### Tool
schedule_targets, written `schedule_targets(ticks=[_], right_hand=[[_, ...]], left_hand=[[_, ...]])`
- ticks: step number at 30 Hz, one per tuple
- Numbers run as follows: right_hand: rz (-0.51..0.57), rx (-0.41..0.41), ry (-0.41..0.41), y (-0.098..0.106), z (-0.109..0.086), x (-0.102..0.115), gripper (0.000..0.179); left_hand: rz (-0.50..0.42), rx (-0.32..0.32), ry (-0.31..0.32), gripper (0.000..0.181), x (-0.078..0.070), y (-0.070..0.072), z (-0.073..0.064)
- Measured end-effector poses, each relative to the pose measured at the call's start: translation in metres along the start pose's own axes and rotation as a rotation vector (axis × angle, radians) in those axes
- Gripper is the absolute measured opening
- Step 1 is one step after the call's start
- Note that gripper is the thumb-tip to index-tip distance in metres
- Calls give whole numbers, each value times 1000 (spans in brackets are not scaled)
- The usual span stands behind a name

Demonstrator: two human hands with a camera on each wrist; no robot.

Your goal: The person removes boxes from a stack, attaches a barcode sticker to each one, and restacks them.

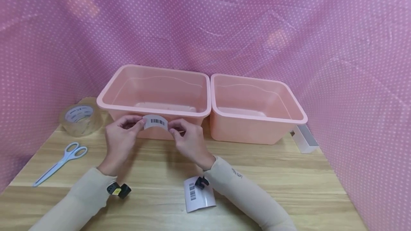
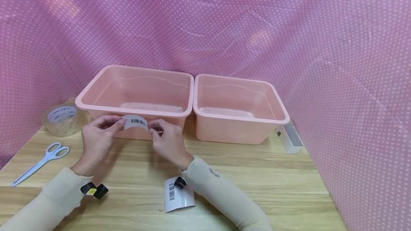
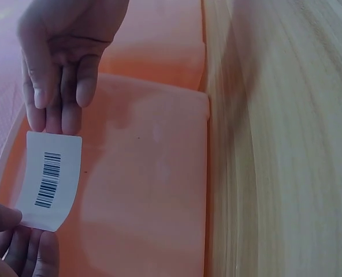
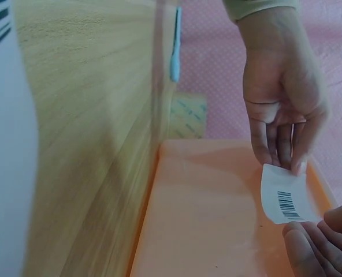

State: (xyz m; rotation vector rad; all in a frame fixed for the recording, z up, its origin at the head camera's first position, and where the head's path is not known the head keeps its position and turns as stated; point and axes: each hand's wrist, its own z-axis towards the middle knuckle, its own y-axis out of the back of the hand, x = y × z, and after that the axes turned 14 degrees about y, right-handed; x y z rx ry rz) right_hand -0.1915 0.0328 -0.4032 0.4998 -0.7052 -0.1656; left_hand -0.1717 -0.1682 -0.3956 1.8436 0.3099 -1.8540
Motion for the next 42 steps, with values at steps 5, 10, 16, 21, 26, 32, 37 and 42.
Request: schedule_targets(ticks=[5,10,16,21,26,32,37,42], right_hand=[[11,10,-16,1,1,-1,16],[-3,27,-13,0,1,-2,18],[22,33,-18,0,1,-2,20],[33,32,-17,1,0,-2,21],[5,37,-28,1,0,-4,22],[-6,30,-23,2,1,-4,21],[-30,24,-6,2,1,-5,22],[-15,28,-15,3,1,-4,22]], left_hand=[[52,-14,-32,15,3,1,1],[57,-21,-54,15,5,1,1],[-1,-11,-41,16,7,0,2],[-10,-9,-28,17,7,-1,1],[35,-24,-44,17,6,-2,0],[10,-28,-49,16,7,-2,0],[-68,-15,-36,16,7,-4,0],[-67,-24,-17,16,7,-4,-1]])
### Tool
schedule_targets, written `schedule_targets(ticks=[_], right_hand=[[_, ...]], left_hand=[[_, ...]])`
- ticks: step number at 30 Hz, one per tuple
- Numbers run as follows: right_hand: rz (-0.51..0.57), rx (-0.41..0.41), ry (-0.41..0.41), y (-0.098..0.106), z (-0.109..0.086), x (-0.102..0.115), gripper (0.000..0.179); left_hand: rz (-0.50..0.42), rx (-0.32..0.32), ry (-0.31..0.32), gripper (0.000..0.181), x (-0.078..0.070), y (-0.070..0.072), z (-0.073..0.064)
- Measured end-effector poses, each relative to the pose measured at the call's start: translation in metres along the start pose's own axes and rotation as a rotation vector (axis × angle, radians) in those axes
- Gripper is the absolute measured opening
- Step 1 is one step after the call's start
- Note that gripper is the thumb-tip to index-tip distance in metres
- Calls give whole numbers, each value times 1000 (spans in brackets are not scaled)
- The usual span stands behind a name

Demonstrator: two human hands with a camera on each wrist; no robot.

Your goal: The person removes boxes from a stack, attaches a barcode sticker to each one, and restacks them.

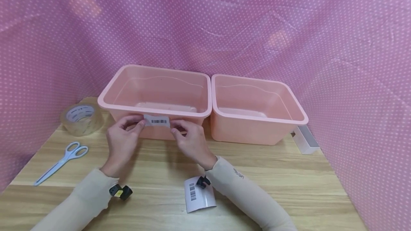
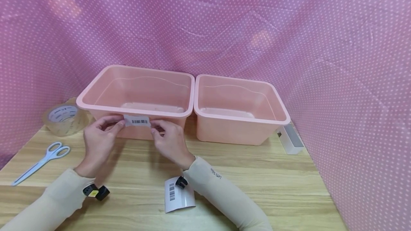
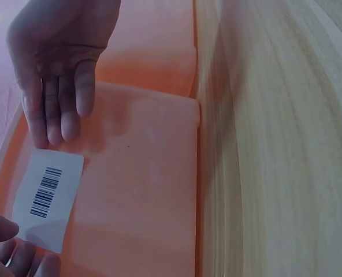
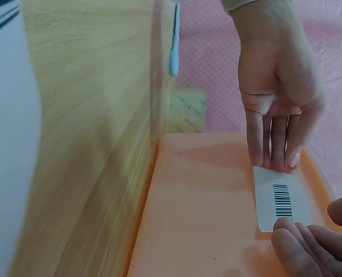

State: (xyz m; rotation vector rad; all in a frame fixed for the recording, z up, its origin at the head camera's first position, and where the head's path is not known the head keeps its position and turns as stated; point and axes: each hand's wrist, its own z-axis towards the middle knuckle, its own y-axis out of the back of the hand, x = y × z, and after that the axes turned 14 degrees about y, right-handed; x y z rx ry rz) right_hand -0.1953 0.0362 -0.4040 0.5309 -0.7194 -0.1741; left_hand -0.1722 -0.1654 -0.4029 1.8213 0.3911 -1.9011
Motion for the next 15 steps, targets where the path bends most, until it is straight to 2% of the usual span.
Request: schedule_targets(ticks=[6,10,13,15], right_hand=[[49,5,-30,0,0,0,21],[61,4,-38,0,0,0,21],[76,9,-47,1,0,0,22],[85,11,-50,1,1,0,22]], left_hand=[[63,-19,-6,16,-2,0,-3],[73,-28,-19,16,-2,0,-5],[78,3,-35,17,-1,-1,-9],[89,56,-27,20,0,-3,-12]])
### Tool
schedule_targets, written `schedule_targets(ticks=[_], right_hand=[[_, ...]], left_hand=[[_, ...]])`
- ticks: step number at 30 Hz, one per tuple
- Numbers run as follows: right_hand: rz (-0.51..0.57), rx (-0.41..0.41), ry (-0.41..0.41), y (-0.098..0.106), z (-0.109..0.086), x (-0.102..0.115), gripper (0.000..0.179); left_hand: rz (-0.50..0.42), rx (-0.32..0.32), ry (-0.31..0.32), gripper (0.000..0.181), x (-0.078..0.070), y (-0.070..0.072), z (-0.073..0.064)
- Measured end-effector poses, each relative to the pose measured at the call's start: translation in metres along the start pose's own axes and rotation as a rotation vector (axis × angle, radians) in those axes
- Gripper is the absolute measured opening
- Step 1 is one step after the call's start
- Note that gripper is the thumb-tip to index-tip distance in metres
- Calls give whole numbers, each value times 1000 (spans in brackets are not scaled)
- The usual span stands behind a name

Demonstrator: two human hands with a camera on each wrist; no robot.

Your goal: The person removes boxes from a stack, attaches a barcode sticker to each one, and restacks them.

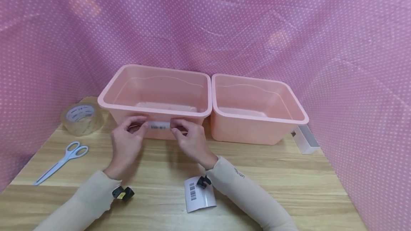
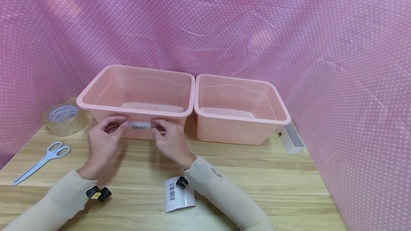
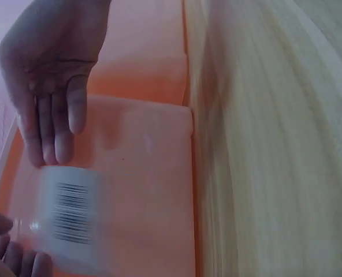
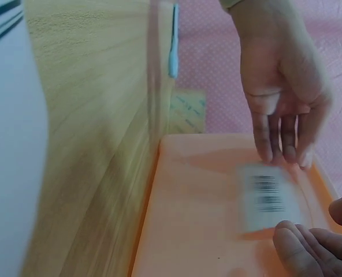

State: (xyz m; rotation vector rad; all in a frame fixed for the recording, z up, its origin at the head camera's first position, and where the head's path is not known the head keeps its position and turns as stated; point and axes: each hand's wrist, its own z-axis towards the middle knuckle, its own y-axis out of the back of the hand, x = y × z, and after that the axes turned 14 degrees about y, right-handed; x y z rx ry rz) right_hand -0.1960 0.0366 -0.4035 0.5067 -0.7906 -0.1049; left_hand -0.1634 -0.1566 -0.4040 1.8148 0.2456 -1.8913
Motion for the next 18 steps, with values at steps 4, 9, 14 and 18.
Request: schedule_targets(ticks=[4,9,14,18], right_hand=[[-2,2,10,-1,-1,-2,25],[-35,11,45,4,1,-3,21],[-68,104,19,8,3,-4,16],[-72,219,-31,6,0,-5,15]], left_hand=[[54,84,28,22,3,-3,-5],[270,84,-151,10,1,1,-1],[589,389,-396,10,5,3,5],[803,542,-491,9,18,2,4]])
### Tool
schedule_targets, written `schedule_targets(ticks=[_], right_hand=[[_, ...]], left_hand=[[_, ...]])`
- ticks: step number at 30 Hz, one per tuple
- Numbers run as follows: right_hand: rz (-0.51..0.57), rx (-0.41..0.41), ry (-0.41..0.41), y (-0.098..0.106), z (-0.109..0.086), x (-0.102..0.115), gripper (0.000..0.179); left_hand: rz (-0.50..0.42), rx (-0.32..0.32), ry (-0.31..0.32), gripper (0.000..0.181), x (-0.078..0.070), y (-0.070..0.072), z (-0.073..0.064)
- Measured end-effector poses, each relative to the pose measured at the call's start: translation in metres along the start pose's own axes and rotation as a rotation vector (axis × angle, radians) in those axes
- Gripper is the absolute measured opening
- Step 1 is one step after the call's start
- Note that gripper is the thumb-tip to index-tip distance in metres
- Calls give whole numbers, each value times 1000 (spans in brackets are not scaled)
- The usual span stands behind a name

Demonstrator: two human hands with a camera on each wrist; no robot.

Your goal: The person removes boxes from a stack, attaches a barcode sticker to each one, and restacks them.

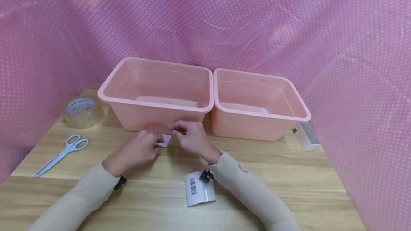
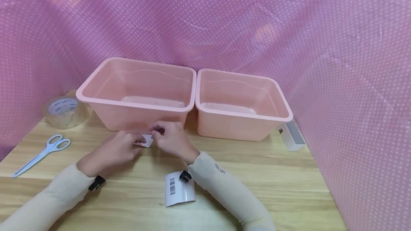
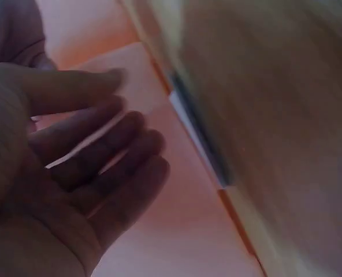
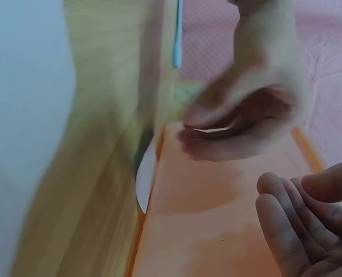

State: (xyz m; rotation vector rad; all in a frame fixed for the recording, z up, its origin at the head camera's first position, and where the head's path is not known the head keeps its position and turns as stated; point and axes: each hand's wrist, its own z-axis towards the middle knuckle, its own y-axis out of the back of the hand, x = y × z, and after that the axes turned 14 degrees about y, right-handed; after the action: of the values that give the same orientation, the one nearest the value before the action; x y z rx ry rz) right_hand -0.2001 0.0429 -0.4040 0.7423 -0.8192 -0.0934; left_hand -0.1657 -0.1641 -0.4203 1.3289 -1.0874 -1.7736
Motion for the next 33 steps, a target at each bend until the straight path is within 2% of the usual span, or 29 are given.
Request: schedule_targets(ticks=[3,6,15,23,28,33], right_hand=[[-5,14,2,0,0,1,14],[2,12,7,0,-1,2,12],[18,47,11,-3,-3,0,10],[48,63,-21,-6,-4,0,9],[74,63,-34,-6,-4,1,10],[111,63,-42,-3,-4,4,11]], left_hand=[[95,-4,-18,8,4,-5,-1],[123,-14,-18,10,9,-7,-2],[111,-8,-7,23,17,-10,0],[84,56,46,28,19,-10,0],[94,81,20,25,19,-10,0],[106,117,-13,31,16,-9,1]])
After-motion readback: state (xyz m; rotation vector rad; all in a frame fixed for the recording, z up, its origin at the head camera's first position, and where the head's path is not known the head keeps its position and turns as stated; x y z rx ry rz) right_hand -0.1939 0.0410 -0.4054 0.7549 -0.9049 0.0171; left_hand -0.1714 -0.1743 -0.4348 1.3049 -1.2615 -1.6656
